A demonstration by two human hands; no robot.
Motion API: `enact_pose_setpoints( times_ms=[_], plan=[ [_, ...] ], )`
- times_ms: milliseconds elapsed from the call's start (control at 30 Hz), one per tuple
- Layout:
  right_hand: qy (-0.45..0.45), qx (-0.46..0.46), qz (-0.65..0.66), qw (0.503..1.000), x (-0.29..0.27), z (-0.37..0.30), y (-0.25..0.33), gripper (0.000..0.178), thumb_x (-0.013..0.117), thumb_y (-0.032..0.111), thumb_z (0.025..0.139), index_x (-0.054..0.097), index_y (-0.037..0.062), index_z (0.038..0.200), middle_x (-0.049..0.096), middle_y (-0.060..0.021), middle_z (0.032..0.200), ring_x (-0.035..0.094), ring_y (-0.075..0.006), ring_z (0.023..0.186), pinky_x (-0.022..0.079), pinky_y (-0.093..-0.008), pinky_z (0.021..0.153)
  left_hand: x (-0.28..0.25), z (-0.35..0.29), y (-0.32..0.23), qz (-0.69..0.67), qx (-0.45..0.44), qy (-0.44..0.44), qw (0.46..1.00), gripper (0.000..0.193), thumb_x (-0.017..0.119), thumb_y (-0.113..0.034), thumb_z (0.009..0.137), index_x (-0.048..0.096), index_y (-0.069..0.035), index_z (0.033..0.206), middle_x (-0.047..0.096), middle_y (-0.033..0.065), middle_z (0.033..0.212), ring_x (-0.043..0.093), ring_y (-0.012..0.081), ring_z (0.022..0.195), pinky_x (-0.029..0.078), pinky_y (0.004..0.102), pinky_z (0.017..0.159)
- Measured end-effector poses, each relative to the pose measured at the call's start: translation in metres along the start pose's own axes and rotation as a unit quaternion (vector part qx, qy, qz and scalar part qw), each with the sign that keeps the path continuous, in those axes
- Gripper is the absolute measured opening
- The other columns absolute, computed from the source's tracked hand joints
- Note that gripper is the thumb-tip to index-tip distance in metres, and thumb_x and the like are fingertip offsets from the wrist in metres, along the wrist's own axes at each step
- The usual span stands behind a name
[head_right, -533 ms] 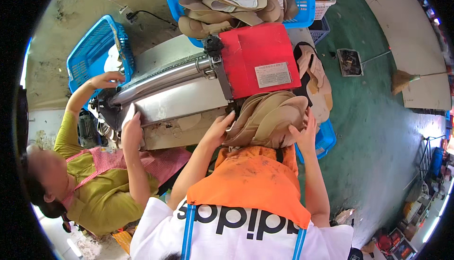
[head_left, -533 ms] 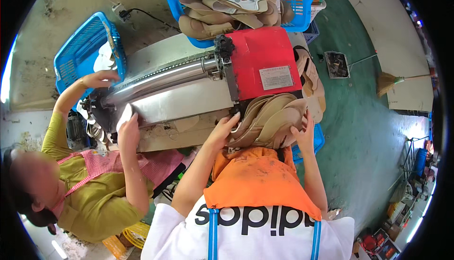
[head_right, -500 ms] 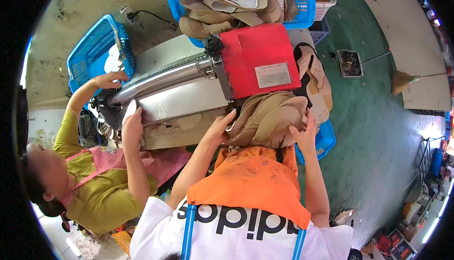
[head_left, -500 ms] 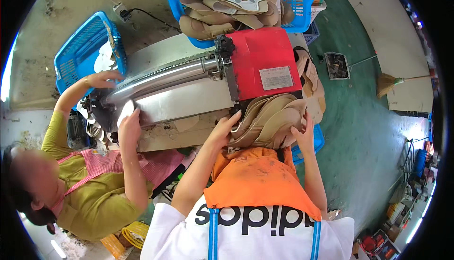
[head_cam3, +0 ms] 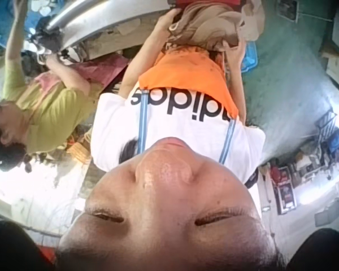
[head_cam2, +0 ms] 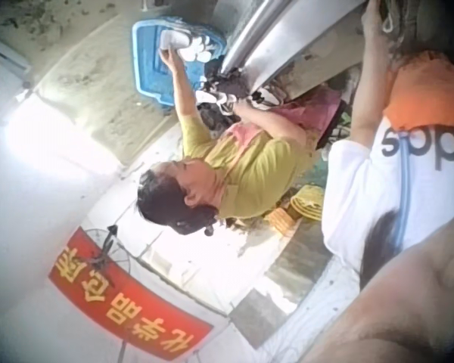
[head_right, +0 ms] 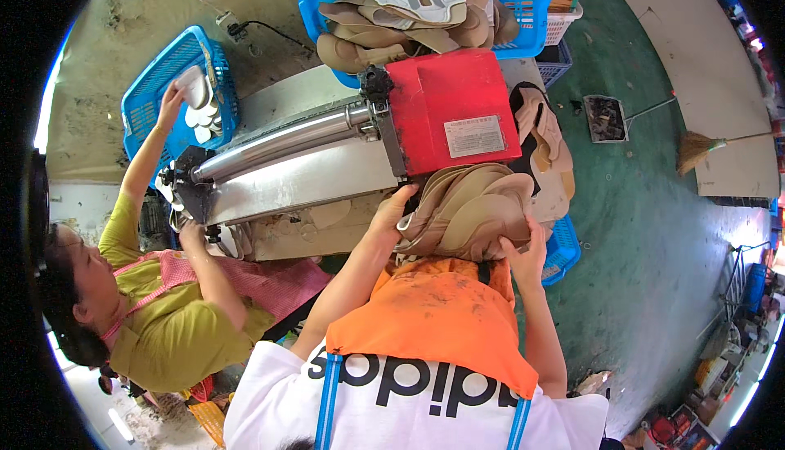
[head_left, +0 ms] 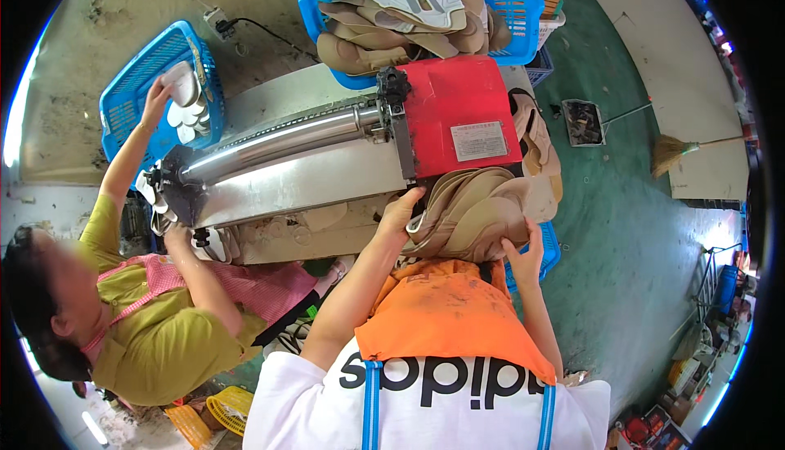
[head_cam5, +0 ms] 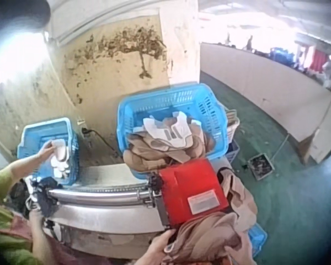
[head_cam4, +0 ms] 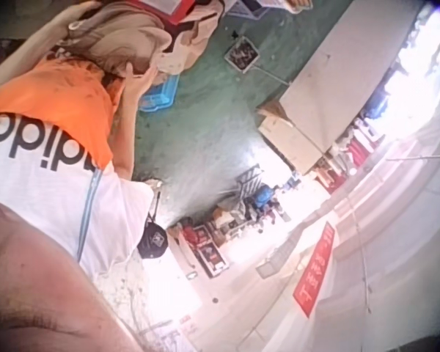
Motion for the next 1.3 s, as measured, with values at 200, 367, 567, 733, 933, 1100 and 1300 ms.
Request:
enact_pose_setpoints(
  times_ms=[200, 367, 567, 733, 933, 1100, 1300],
  plan=[
    [0.245, 0.104, 0.134, 0.955, -0.012, 0.012, 0.025, 0.048, 0.071, 0.008, 0.068, 0.052, 0.0025, 0.112, 0.057, -0.0092, 0.101, 0.055, -0.0179, 0.090, 0.045, -0.0305, 0.076, 0.004, -0.009, -0.005, 0.003, 0.020, 0.024, 1.000, 0.043, 0.065, -0.023, 0.076, 0.053, 0.008, 0.104, 0.060, 0.0156, 0.093, 0.061, 0.0221, 0.078, 0.050, 0.0311, 0.069],
    [0.296, -0.024, 0.091, 0.951, -0.017, 0.035, 0.103, 0.028, 0.061, 0.000, 0.071, 0.060, 0.0036, 0.099, 0.062, -0.0056, 0.079, 0.058, -0.0149, 0.068, 0.046, -0.0254, 0.065, -0.029, -0.021, -0.018, 0.371, 0.063, -0.029, 0.926, 0.047, 0.057, -0.029, 0.082, 0.050, 0.008, 0.110, 0.057, 0.0181, 0.105, 0.055, 0.0264, 0.099, 0.044, 0.0400, 0.084],
    [0.456, -0.222, 0.060, 0.859, 0.011, 0.048, 0.187, 0.025, 0.059, -0.001, 0.070, 0.063, 0.0040, 0.095, 0.063, -0.0081, 0.082, 0.061, -0.0247, 0.070, 0.048, -0.0276, 0.061, -0.035, -0.125, -0.037, 0.387, 0.323, 0.271, 0.820, 0.067, 0.059, -0.046, 0.076, 0.042, -0.006, 0.127, 0.038, 0.0095, 0.134, 0.020, 0.0264, 0.132, 0.014, 0.0394, 0.107],
    [0.400, -0.162, 0.260, 0.864, 0.035, 0.071, 0.237, 0.027, 0.057, -0.002, 0.076, 0.059, 0.0031, 0.103, 0.063, -0.0119, 0.094, 0.063, -0.0233, 0.085, 0.049, -0.0297, 0.072, -0.083, -0.135, -0.028, 0.207, 0.141, 0.292, 0.923, 0.067, 0.071, -0.009, 0.069, 0.038, 0.000, 0.126, 0.045, 0.0095, 0.126, 0.048, 0.0169, 0.109, 0.039, 0.0331, 0.094],
    [0.299, -0.050, 0.375, 0.876, 0.084, 0.080, 0.246, 0.041, 0.054, -0.005, 0.078, 0.051, 0.0036, 0.117, 0.058, -0.0144, 0.106, 0.059, -0.0214, 0.089, 0.047, -0.0282, 0.075, -0.097, -0.181, -0.094, 0.113, 0.440, 0.031, 0.890, 0.071, 0.053, 0.015, 0.072, 0.027, -0.003, 0.135, 0.058, 0.0091, 0.107, 0.053, 0.0182, 0.104, 0.042, 0.0310, 0.088],
    [0.380, -0.216, 0.220, 0.872, 0.149, 0.073, 0.226, 0.044, 0.059, 0.005, 0.075, 0.049, -0.0002, 0.118, 0.051, -0.0196, 0.101, 0.053, -0.0316, 0.091, 0.043, -0.0331, 0.079, -0.124, -0.160, -0.147, 0.334, 0.465, -0.046, 0.819, 0.055, 0.049, 0.011, 0.073, 0.044, -0.004, 0.126, 0.059, 0.0090, 0.101, 0.055, 0.0160, 0.095, 0.042, 0.0269, 0.084],
    [0.455, -0.067, 0.183, 0.869, 0.190, 0.053, 0.208, 0.052, 0.060, 0.015, 0.073, 0.048, -0.0028, 0.120, 0.049, -0.0174, 0.103, 0.050, -0.0276, 0.097, 0.038, -0.0307, 0.088, -0.143, -0.127, -0.151, 0.563, 0.377, -0.150, 0.721, 0.039, 0.048, 0.004, 0.073, 0.056, -0.001, 0.112, 0.057, 0.0157, 0.085, 0.057, 0.0263, 0.079, 0.044, 0.0295, 0.074]
  ],
)
Point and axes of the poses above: each hand's wrist, its own z-axis towards the middle knuckle, its own x-axis out of the palm, y = z × x, the point moved 3 cm from there along z, towards the middle knuckle
